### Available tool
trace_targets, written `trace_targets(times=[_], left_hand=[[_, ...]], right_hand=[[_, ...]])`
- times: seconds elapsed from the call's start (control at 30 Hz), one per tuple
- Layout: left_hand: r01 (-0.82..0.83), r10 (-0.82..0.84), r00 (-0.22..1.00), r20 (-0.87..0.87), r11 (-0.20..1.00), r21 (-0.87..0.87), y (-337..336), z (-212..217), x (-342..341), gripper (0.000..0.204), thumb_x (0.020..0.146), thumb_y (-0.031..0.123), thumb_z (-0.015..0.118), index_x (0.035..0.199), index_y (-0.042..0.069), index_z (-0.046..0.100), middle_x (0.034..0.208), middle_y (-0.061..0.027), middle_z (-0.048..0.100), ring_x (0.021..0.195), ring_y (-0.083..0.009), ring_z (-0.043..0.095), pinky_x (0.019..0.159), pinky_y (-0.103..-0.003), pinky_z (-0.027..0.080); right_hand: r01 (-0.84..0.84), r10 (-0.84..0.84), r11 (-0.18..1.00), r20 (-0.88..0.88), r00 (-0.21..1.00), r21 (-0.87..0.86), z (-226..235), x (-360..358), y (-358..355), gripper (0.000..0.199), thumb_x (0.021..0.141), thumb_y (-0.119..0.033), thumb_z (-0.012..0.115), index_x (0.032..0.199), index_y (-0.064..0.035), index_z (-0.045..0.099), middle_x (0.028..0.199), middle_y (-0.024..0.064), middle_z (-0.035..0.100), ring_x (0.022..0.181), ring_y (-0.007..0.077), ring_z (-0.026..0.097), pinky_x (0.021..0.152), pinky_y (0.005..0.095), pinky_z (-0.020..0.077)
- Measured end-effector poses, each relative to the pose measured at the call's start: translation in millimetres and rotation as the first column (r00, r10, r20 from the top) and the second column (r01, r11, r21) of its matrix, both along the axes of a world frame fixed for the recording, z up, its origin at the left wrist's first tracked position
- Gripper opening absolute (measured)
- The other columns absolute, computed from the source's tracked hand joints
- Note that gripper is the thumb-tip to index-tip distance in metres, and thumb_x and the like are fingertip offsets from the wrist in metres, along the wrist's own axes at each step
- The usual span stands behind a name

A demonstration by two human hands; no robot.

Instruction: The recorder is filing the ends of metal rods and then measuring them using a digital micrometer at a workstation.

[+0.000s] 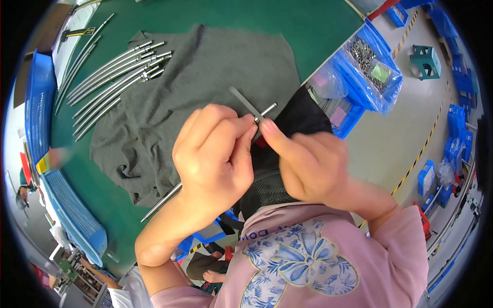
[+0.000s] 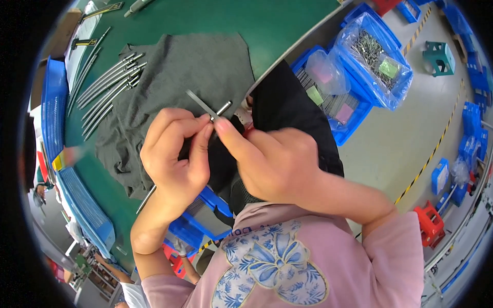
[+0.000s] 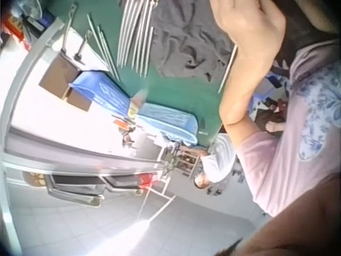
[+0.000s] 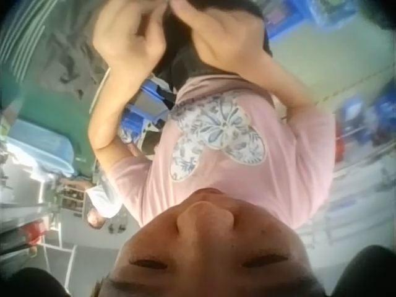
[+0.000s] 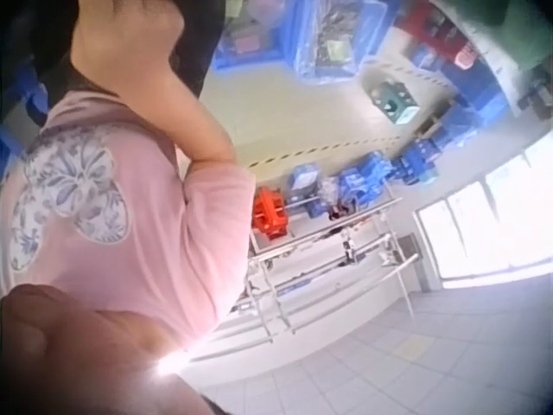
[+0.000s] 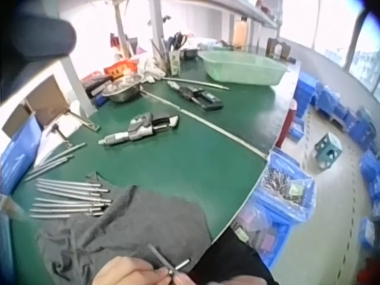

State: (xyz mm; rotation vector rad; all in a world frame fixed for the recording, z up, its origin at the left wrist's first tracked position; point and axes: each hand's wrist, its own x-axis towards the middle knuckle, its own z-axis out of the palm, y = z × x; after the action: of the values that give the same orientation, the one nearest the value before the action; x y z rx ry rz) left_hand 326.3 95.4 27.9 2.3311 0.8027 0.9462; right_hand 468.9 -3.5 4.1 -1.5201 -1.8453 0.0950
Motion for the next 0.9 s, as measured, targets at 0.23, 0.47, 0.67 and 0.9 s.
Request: trace_targets(times=[0.23, 0.47, 0.67, 0.9], left_hand=[[-0.009, 0.009, 1.0, -0.002, 1.0, -0.021, -2, 0, -1, 0.016, 0.063, -0.008, 0.069, 0.073, 0.0, 0.061, 0.07, -0.0085, 0.054, 0.056, -0.0238, 0.051, 0.05, -0.031, 0.04], [-0.029, 0.029, 1.0, 0.003, 0.999, -0.024, 0, 0, 0, 0.015, 0.063, -0.008, 0.069, 0.074, 0.0, 0.061, 0.07, -0.0085, 0.054, 0.057, -0.0237, 0.051, 0.051, -0.031, 0.041], [-0.01, 0.01, 1.0, 0.026, 1.0, -0.017, 0, -1, -1, 0.017, 0.062, -0.008, 0.07, 0.074, 0.0, 0.061, 0.07, -0.0084, 0.054, 0.056, -0.0238, 0.051, 0.05, -0.031, 0.04], [-0.029, 0.029, 1.0, 0.001, 0.999, -0.022, -1, 1, -1, 0.016, 0.062, -0.007, 0.07, 0.073, 0.0, 0.062, 0.069, -0.0084, 0.054, 0.056, -0.0236, 0.051, 0.05, -0.031, 0.041]], right_hand=[[0.008, -0.008, 1.0, -0.003, 1.0, -0.004, 6, 0, -9, 0.049, 0.062, 0.005, 0.055, 0.11, 0.0045, 0.062, 0.052, 0.0011, 0.04, 0.037, 0.0145, 0.037, 0.037, 0.0283, 0.0285], [0.012, -0.012, 1.0, 0.036, 0.999, -0.012, 10, 0, -4, 0.054, 0.06, 0.004, 0.056, 0.113, 0.0041, 0.06, 0.052, 0.0005, 0.037, 0.038, 0.0146, 0.038, 0.038, 0.0286, 0.0294], [0.031, -0.032, 0.999, 0.027, 0.999, 0.022, 10, -4, -7, 0.053, 0.059, 0.004, 0.057, 0.112, 0.0039, 0.061, 0.052, 0.0005, 0.037, 0.038, 0.015, 0.037, 0.038, 0.029, 0.0291], [0.047, -0.047, 0.999, 0.046, 0.998, 0.013, 7, -7, 0, 0.051, 0.06, 0.003, 0.056, 0.11, 0.0039, 0.062, 0.051, 0.0006, 0.038, 0.038, 0.0149, 0.038, 0.037, 0.0293, 0.028]])
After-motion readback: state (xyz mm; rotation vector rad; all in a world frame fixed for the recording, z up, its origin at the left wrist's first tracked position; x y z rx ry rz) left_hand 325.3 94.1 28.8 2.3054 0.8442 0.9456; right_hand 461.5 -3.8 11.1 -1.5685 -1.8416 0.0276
